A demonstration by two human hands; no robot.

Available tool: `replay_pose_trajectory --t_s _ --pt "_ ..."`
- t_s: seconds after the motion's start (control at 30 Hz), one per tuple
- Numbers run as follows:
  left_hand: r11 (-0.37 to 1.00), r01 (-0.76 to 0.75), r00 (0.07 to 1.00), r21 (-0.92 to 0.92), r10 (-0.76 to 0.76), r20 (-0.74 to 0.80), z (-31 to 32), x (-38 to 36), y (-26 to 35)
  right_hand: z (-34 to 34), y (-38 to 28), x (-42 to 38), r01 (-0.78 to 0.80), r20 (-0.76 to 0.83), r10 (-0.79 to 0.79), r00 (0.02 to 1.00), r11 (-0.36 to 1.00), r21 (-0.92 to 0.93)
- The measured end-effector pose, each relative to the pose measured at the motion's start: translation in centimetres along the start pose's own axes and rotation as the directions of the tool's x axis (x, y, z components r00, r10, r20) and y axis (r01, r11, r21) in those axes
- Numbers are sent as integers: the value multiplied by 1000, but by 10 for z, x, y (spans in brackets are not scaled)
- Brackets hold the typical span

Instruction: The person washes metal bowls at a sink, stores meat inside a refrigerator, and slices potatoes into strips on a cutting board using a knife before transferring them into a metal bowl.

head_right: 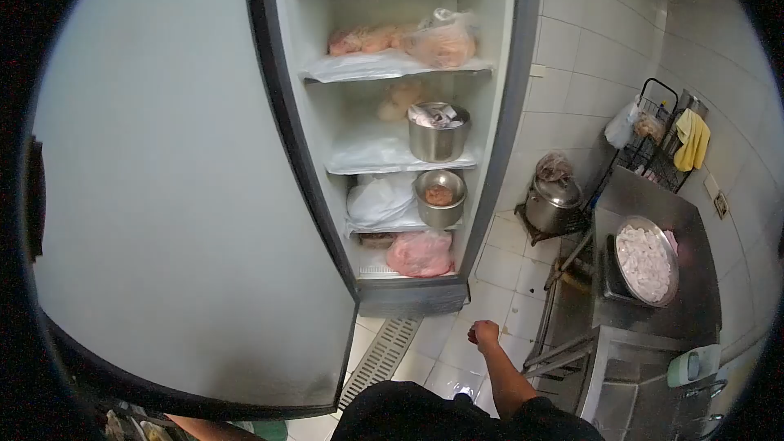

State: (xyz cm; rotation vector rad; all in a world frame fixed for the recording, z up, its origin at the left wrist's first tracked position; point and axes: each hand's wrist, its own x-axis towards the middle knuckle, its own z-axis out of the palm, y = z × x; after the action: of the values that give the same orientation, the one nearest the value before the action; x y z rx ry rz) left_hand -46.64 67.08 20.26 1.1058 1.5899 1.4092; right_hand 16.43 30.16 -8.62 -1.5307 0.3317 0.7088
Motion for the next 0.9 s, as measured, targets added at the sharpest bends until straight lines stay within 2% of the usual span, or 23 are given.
replay_pose_trajectory --t_s 0.07,0.27,0.33,0.37,0.43,0.5,0.57,0.67,0.73,0.9 --pt "1000 -15 1000 -6 15 -1 -3 -2 1 -22 0 6 37 51 -37 998 999 -3" --pt "989 -125 991 -73 122 -52 -20 -18 10 -99 12 43 7 48 -15 999 988 153" --pt "970 -222 972 -102 213 -95 -30 -26 23 -119 5 43 -107 41 100 994 974 201" --pt "957 -271 959 -107 258 -120 -32 -33 31 -124 -4 38 -101 5 102 995 980 170" --pt "910 -389 911 -144 356 -208 -33 -59 51 -132 -15 30 -102 -76 110 991 989 105" --pt "823 -519 833 -231 426 -354 -25 -100 71 -137 -25 37 -114 -42 117 992 990 83" --pt "711 -618 752 -336 409 -517 -4 -150 98 -143 -26 51 -110 8 109 994 989 101" --pt "783 -533 760 -319 278 -588 22 -229 130 -148 -24 74 -95 121 76 990 983 160" --pt "753 -606 706 -256 362 -608 30 -242 129 -139 -42 66 -101 206 68 976 983 152" --pt "680 -722 592 -131 508 -625 65 -255 129 -111 -89 67 19 243 -29 969 999 40"
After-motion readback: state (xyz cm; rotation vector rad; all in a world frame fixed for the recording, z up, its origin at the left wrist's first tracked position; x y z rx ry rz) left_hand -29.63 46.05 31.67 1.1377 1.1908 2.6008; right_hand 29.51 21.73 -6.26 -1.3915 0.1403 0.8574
